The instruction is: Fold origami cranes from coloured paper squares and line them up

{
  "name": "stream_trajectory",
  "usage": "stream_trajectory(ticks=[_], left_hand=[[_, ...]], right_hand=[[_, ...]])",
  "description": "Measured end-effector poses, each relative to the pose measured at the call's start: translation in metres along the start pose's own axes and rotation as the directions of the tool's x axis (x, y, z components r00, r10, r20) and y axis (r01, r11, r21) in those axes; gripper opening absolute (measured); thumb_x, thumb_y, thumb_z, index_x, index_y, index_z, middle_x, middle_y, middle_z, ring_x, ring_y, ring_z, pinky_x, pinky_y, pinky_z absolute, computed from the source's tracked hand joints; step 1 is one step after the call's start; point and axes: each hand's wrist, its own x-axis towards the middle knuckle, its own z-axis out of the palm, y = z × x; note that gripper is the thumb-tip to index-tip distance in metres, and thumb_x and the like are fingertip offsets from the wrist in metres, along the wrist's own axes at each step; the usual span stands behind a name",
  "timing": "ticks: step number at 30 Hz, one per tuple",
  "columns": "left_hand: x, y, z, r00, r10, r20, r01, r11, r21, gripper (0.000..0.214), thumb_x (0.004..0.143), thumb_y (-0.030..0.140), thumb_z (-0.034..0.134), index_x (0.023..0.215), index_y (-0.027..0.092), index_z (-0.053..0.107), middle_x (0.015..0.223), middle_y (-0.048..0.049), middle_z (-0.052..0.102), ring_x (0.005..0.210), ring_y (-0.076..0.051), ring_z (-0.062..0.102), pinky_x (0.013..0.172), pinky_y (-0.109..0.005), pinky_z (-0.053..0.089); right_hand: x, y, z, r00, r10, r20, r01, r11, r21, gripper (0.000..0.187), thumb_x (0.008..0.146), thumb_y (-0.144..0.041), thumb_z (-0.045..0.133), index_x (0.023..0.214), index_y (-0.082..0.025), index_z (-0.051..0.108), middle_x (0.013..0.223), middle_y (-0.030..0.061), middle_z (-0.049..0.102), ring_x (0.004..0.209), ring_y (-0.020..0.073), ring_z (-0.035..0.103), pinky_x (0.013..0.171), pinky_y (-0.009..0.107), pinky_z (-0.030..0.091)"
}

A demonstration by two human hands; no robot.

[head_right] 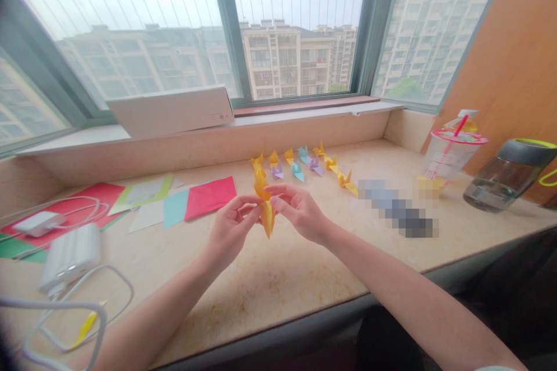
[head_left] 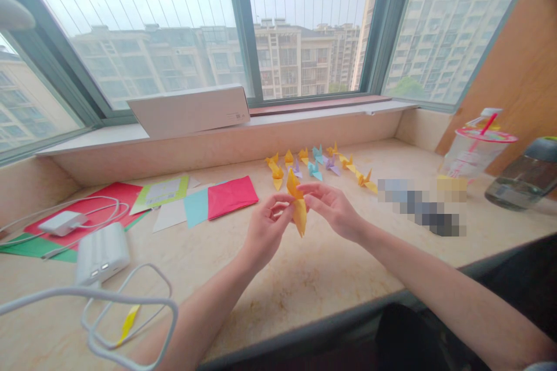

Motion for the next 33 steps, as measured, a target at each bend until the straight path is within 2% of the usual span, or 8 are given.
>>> stream_trajectory(ticks=[6,9,15,20,25,29,33], left_hand=[[-0.002,0.002,0.0,1.0,0.011,0.01,-0.011,1.0,0.025,0.018,0.083,0.031,0.071,0.09,0.016,0.067,0.088,-0.0046,0.072,0.078,-0.017,0.069,0.066,-0.027,0.058],[-0.001,0.002,-0.001,1.0,-0.003,0.009,0.003,1.0,0.015,0.02,0.085,0.035,0.068,0.09,0.016,0.066,0.086,-0.0041,0.072,0.076,-0.018,0.07,0.066,-0.029,0.059],[0.003,-0.001,-0.003,1.0,-0.002,-0.014,0.002,1.0,0.021,0.016,0.081,0.029,0.073,0.087,0.016,0.066,0.086,-0.0031,0.071,0.078,-0.017,0.069,0.067,-0.027,0.057],[0.003,0.0,-0.004,0.999,0.033,0.028,-0.035,0.998,0.05,0.017,0.08,0.022,0.074,0.095,0.018,0.068,0.091,-0.0037,0.072,0.085,-0.016,0.068,0.077,-0.028,0.056],[0.003,-0.005,-0.005,0.981,0.141,0.13,-0.155,0.982,0.105,0.033,0.085,0.018,0.069,0.117,0.021,0.064,0.112,-0.0079,0.067,0.101,-0.019,0.067,0.09,-0.035,0.056],[0.004,-0.012,-0.008,0.96,0.256,0.111,-0.275,0.934,0.229,0.039,0.086,0.014,0.065,0.124,0.024,0.064,0.104,-0.0053,0.063,0.097,-0.018,0.065,0.089,-0.036,0.058],[0.004,-0.016,-0.009,0.931,0.342,0.125,-0.362,0.841,0.402,0.048,0.086,0.01,0.063,0.13,0.029,0.061,0.106,-0.0043,0.063,0.092,-0.017,0.065,0.086,-0.035,0.058]], right_hand=[[0.003,0.006,0.003,0.998,-0.028,-0.05,0.03,0.998,0.049,0.03,0.081,-0.033,0.075,0.108,-0.025,0.065,0.095,0.0029,0.074,0.09,0.0179,0.07,0.085,0.036,0.057],[0.002,0.008,0.003,0.997,-0.054,-0.047,0.055,0.998,0.027,0.03,0.082,-0.031,0.075,0.109,-0.026,0.064,0.095,0.0023,0.074,0.09,0.0178,0.07,0.088,0.037,0.056],[-0.001,0.011,0.002,0.995,-0.088,-0.044,0.085,0.995,-0.056,0.018,0.086,-0.03,0.071,0.103,-0.025,0.072,0.1,0.004,0.071,0.095,0.0176,0.067,0.09,0.036,0.055],[-0.001,0.007,0.002,0.993,-0.119,-0.027,0.117,0.991,-0.064,0.024,0.087,-0.028,0.07,0.111,-0.028,0.074,0.108,0.0045,0.066,0.103,0.0186,0.064,0.094,0.036,0.054],[-0.001,0.006,0.003,0.989,-0.147,0.012,0.147,0.989,-0.001,0.04,0.084,-0.025,0.073,0.124,-0.032,0.068,0.116,0.0046,0.061,0.109,0.0193,0.061,0.096,0.036,0.052],[-0.001,0.009,0.002,0.989,-0.146,0.031,0.148,0.988,-0.05,0.044,0.084,-0.023,0.073,0.127,-0.032,0.065,0.113,0.0045,0.061,0.104,0.0189,0.062,0.093,0.036,0.053],[-0.001,0.009,0.0,0.99,-0.134,0.039,0.139,0.971,-0.193,0.042,0.086,-0.024,0.071,0.127,-0.03,0.066,0.105,0.0043,0.063,0.099,0.0195,0.062,0.091,0.038,0.052]])
